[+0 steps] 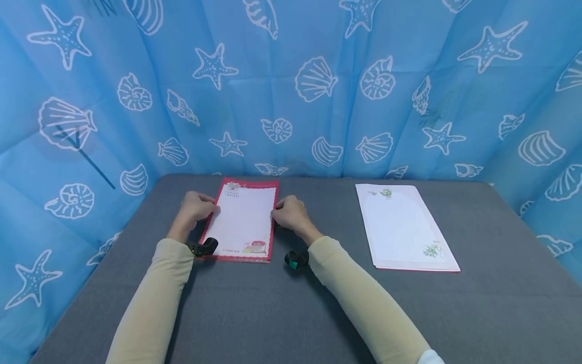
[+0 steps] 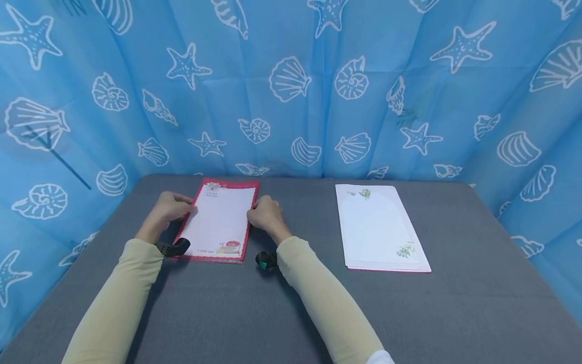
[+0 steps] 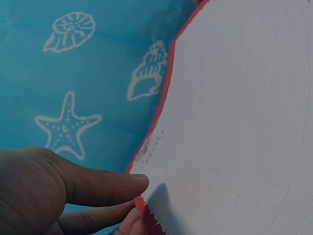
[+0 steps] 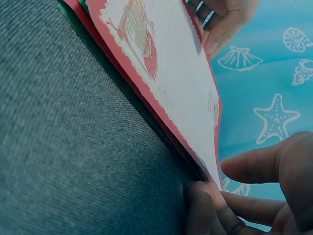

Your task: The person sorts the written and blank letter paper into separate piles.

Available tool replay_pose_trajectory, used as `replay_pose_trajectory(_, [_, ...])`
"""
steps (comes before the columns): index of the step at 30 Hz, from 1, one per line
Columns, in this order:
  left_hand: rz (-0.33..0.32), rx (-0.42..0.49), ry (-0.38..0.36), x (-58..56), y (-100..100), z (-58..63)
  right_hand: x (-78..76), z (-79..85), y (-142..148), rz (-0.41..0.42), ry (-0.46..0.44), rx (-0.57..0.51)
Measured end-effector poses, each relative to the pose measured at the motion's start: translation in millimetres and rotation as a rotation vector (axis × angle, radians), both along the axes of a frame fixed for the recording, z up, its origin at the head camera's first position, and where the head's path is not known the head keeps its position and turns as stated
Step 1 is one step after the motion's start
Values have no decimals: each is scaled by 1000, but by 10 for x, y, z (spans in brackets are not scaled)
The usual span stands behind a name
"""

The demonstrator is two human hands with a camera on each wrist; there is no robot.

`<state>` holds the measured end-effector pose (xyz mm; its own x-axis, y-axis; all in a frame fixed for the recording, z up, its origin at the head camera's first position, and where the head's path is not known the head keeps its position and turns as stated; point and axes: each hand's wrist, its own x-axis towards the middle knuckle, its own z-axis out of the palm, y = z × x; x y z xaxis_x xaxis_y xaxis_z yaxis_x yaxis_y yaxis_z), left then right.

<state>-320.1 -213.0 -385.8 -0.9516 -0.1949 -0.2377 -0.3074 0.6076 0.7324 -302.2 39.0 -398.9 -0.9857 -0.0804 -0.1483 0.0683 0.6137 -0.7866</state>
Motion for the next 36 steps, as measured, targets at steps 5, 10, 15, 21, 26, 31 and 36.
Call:
replay_pose_trajectory(5, [3,-17,-16,1,15,-34,7,-13,5,1,-6,11])
replay_pose_trajectory(10, [11,-39,-17,-3,40,-33,12,-3,18,6,-4,7])
replay_pose_trajectory(15, [4,-67,7,23,56,-3,41,19,64,8,-4,-10])
replay_pose_trajectory(21, [-29,-135,82,72,133,76,91,61,234,3,48,-65])
replay_pose_trajectory(26, [-61,-199,160,96,254,71,148,117,486,54,165,-31])
replay_pose_trajectory(31, [-67,-210,209,107,349,-27,207,150,796,95,315,75])
replay_pose_trajectory(36, [-75,-213,269,107,429,-132,222,162,1170,99,461,173])
